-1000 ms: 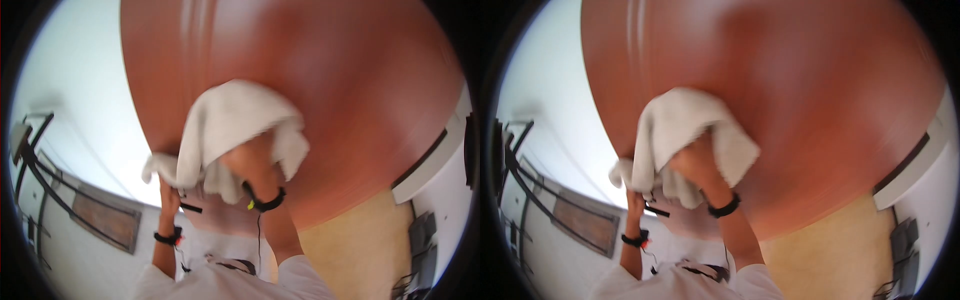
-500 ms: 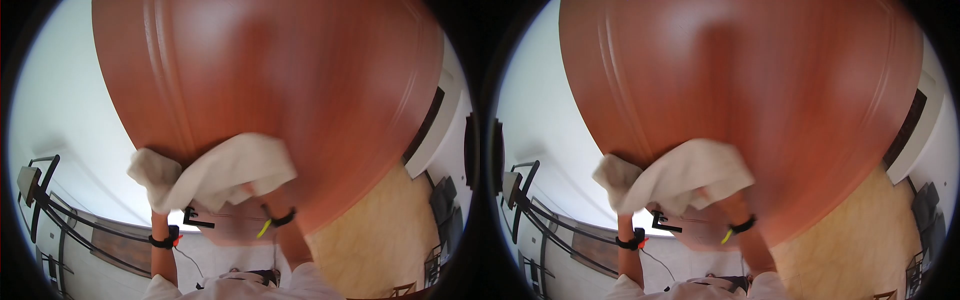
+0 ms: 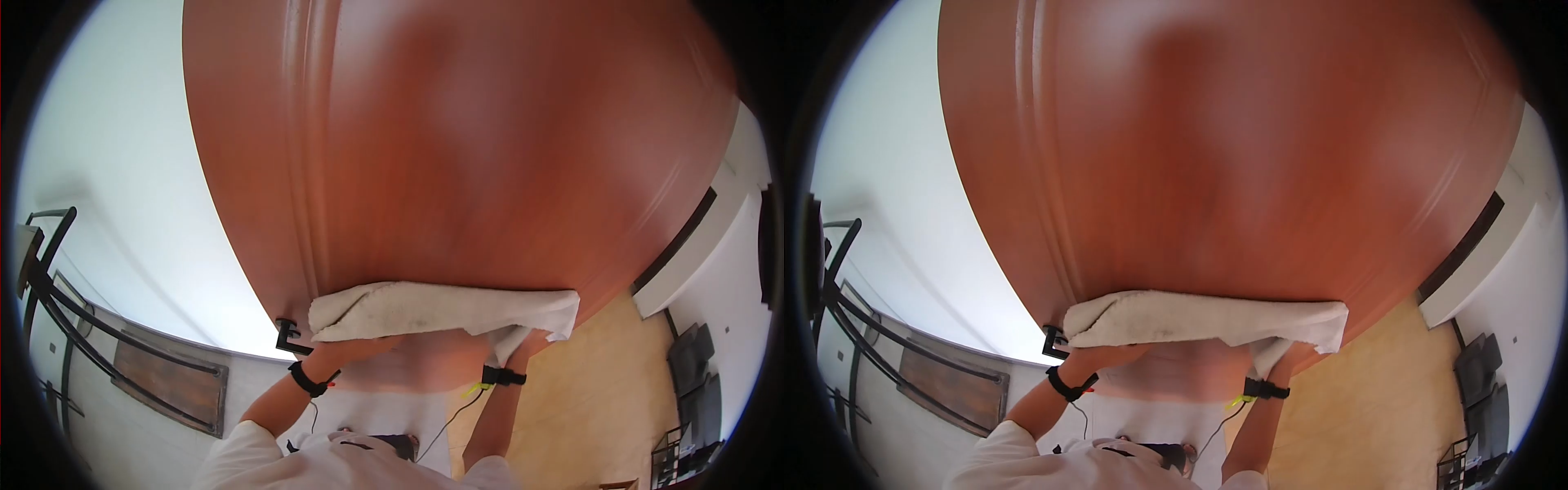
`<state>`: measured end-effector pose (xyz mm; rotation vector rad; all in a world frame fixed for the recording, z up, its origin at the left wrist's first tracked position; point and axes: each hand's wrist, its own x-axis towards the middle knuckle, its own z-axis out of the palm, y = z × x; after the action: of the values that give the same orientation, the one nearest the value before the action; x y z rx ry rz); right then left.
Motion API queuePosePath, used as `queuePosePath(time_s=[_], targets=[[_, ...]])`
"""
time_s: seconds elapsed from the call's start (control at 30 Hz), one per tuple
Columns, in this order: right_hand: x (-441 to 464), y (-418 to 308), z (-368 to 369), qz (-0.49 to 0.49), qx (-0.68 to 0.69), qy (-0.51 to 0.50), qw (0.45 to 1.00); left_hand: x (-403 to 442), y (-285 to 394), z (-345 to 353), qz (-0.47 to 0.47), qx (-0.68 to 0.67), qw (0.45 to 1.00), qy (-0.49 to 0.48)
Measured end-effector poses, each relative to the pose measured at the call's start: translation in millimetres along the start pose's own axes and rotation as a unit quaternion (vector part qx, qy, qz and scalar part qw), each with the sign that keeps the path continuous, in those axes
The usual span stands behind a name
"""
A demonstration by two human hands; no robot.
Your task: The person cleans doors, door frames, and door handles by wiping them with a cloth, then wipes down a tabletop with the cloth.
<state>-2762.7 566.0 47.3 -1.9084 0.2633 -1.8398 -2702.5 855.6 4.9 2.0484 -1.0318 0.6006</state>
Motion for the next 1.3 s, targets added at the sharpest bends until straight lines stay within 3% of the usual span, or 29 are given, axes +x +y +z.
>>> queuePosePath(time_s=[0.07,0.17,0.2,0.3,0.47,0.57,0.67,0.8,0.83,0.87,0.93,1.0,1.03,1.07,1.13,1.17,1.23,1.27,1.3], targets=[[17.3,-8.5,0.3,-0.017,-0.008,0.023,1.0,6.2,5.9,-26.0,0.002,0.035,0.999,-0.006],[48.8,-18.6,-0.6,-0.049,-0.024,0.027,0.998,5.8,2.8,-50.6,-0.245,-0.198,0.949,-0.014],[56.7,-24.4,0.7,-0.061,-0.03,0.023,0.997,7.1,-1.4,-58.2,-0.18,-0.19,0.964,0.036],[88.0,-48.8,14.0,-0.112,-0.04,-0.013,0.993,9.0,-1.2,-75.7,-0.158,-0.163,0.969,0.099],[124.0,-116.1,56.3,-0.234,-0.043,-0.152,0.959,-4.4,-17.9,-68.5,-0.226,-0.155,0.952,0.132],[118.6,-168.2,87.7,-0.317,-0.036,-0.263,0.911,-16.4,-32.9,-64.8,-0.24,-0.177,0.946,0.13],[87.2,-206.5,109.7,-0.407,0.06,-0.304,0.859,-22.7,-33.8,-67.7,-0.29,-0.169,0.936,0.107],[-6.8,-191.3,124.2,-0.47,0.216,-0.464,0.719,-32.9,-51.6,-66.3,-0.197,0.04,0.971,0.13],[-32.4,-179.1,121.9,-0.498,0.192,-0.502,0.681,-41.6,-52.7,-64.8,-0.153,-0.002,0.96,0.236],[-64.8,-148.4,124.7,-0.526,0.129,-0.473,0.695,-44.0,-48.3,-71.4,-0.156,-0.016,0.966,0.203],[-66.0,-139.1,121.4,-0.453,0.095,-0.507,0.728,-36.0,-33.7,-91.1,-0.156,0.016,0.971,0.18],[-8.5,-167.4,91.7,-0.239,0.151,-0.615,0.736,-25.7,-17.8,-112.5,-0.148,0.105,0.963,0.2],[4.4,-161.5,89.3,-0.137,0.187,-0.592,0.772,-32.6,-48.7,-108.6,-0.165,0.164,0.937,0.259],[24.5,-156.5,89.6,-0.222,0.223,-0.446,0.838,-22.8,-52.9,-132.0,-0.219,0.185,0.929,0.233],[68.6,-157.7,85.4,-0.32,0.062,-0.262,0.908,17.4,-55.5,-180.8,-0.147,0.285,0.894,0.312],[89.2,-141.6,87.4,-0.291,0.113,-0.251,0.916,42.3,-46.1,-206.6,-0.128,0.295,0.885,0.338],[106.8,-116.6,80.7,-0.133,0.117,-0.304,0.936,92.0,-3.5,-243.6,-0.047,0.227,0.884,0.406],[110.7,-104.7,82.0,-0.209,0.09,-0.244,0.943,110.3,12.7,-253.3,-0.025,0.196,0.899,0.39],[109.5,-97.7,84.3,-0.282,0.062,-0.181,0.94,127.0,17.8,-254.4,0.033,0.248,0.887,0.388]])
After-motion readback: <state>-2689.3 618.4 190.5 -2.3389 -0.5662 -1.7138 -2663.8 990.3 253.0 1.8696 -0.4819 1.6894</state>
